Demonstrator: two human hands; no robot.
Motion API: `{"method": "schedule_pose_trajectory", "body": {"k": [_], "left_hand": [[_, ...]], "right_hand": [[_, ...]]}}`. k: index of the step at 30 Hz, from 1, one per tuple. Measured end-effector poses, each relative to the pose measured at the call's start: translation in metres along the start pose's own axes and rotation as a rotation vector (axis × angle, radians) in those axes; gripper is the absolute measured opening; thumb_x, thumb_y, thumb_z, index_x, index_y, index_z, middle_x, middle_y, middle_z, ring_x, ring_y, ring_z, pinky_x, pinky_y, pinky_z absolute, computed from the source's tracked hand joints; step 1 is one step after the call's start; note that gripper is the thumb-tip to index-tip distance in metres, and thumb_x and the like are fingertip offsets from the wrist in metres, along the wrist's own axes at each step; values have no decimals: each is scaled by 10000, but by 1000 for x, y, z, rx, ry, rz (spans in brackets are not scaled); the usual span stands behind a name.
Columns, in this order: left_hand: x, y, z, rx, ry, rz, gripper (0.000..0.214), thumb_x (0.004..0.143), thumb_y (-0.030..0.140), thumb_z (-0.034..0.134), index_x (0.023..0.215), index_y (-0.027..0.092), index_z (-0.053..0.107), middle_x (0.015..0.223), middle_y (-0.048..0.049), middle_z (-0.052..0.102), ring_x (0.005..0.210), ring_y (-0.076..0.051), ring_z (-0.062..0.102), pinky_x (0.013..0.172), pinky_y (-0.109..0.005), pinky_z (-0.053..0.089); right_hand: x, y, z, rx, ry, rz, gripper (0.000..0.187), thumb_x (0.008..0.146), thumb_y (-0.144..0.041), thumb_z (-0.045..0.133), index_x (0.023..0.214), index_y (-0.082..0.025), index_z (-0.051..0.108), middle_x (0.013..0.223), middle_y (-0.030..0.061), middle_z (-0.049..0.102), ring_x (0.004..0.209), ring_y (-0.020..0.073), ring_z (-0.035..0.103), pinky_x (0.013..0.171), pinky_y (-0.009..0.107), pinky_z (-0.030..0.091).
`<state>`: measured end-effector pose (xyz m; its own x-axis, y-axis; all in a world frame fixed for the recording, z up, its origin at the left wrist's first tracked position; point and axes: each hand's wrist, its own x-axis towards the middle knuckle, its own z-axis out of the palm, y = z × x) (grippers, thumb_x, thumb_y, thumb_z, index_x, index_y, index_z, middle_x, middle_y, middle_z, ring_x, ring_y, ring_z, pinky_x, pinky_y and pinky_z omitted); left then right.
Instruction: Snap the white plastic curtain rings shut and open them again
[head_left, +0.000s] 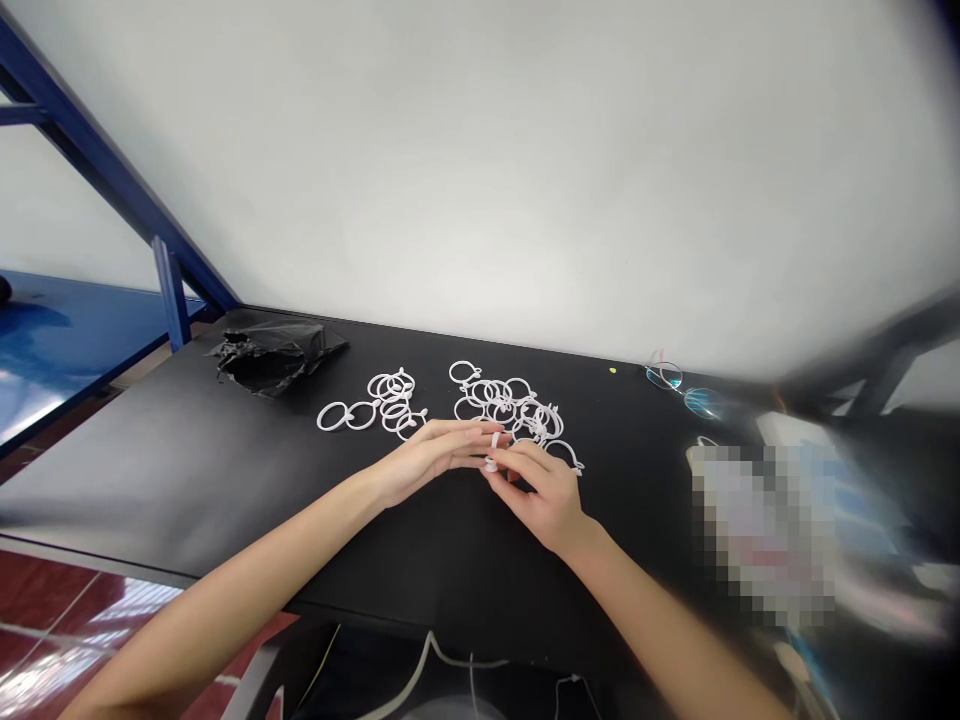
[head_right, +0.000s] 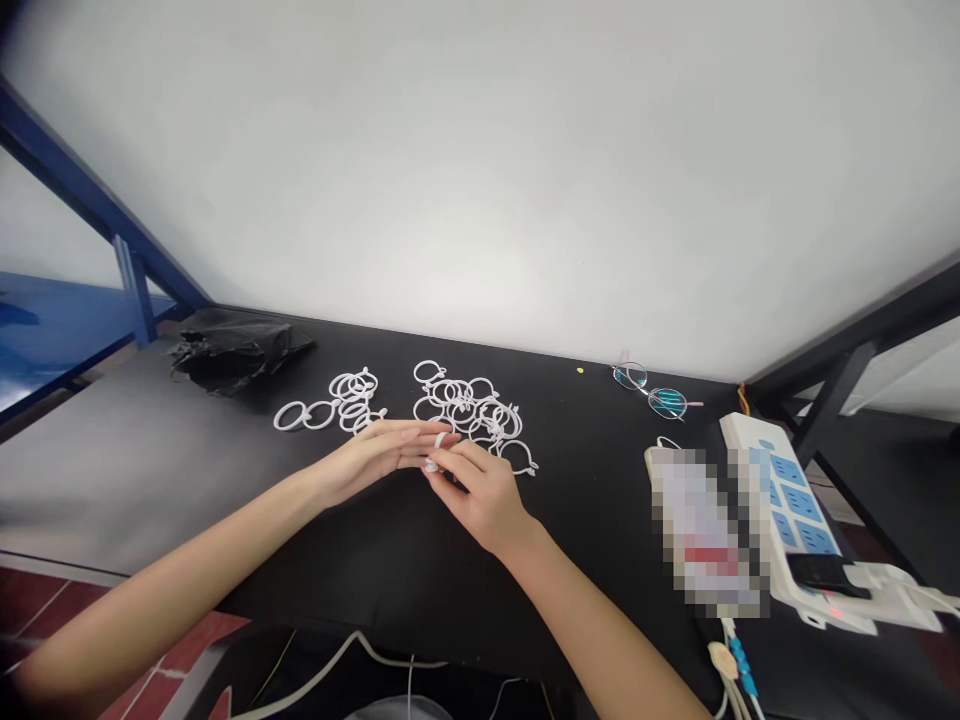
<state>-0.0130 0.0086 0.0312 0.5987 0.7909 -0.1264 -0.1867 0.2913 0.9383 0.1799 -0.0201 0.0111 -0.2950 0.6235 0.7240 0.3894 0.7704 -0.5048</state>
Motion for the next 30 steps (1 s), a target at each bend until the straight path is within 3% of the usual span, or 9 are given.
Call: {"method": "schedule_pose_trajectory", "body": {"k": [3,6,8,11,15,20,25,30], "left_hand": [[-3,-1,4,286,73,108,375,924,427,544,1158,161,666,1123,-123,697,1082,-266,646,938,-429,531],[-7,-4,8,756,221,381,377,891,431,577,1162,174,633,1153,-139,622,1063,-260,602,839,-392,558],[-9,-6,10,928,170,496,431,903,418,552,1268,191,538,1262,-158,532,1107,-256,556,806,-360,557],[-9,-12,13,1002,-8,460,377,966,404,429,1273,190,471,1176,-130,564,940,-200,598,738,-311,539],[-7,-17,14,1092,-19,325,364,983,472,370,1121,167,513,921,-56,588,653,-144,551,614,-283,476],[-9,-14,15,1085,-67,332,329,1018,405,286,1154,186,490,1013,-70,576,780,-162,580,711,-285,478],[-10,-14,18,1068,-73,353,300,1023,366,283,1051,187,521,979,-60,563,767,-151,571,712,-278,481],[-8,-8,7,1161,21,381,297,972,438,444,1078,180,548,932,-43,579,647,-119,543,585,-241,466]], "right_hand": [[1,-2,1,52,9,62,188,874,-124,579,964,-246,689,769,28,693,607,143,642,528,255,555],[2,-6,0,103,49,131,152,870,-151,588,958,-239,675,734,20,690,578,143,628,530,265,552],[2,-9,-1,151,60,178,119,873,-163,590,939,-230,663,746,20,698,588,144,641,559,269,564],[2,-14,-1,248,52,253,75,887,-185,581,886,-218,648,756,26,699,635,157,674,588,272,581],[3,-13,-1,328,34,354,90,904,-218,566,866,-208,647,716,22,689,622,156,685,581,267,586],[2,-8,-1,358,24,436,148,905,-249,588,769,-200,622,685,12,675,567,147,674,553,262,579],[-1,-10,1,315,53,389,178,909,-205,581,731,-202,600,655,-1,654,554,137,660,547,249,559],[1,-9,1,271,51,375,96,912,-208,578,838,-204,639,732,14,695,639,152,689,603,261,574]]}}
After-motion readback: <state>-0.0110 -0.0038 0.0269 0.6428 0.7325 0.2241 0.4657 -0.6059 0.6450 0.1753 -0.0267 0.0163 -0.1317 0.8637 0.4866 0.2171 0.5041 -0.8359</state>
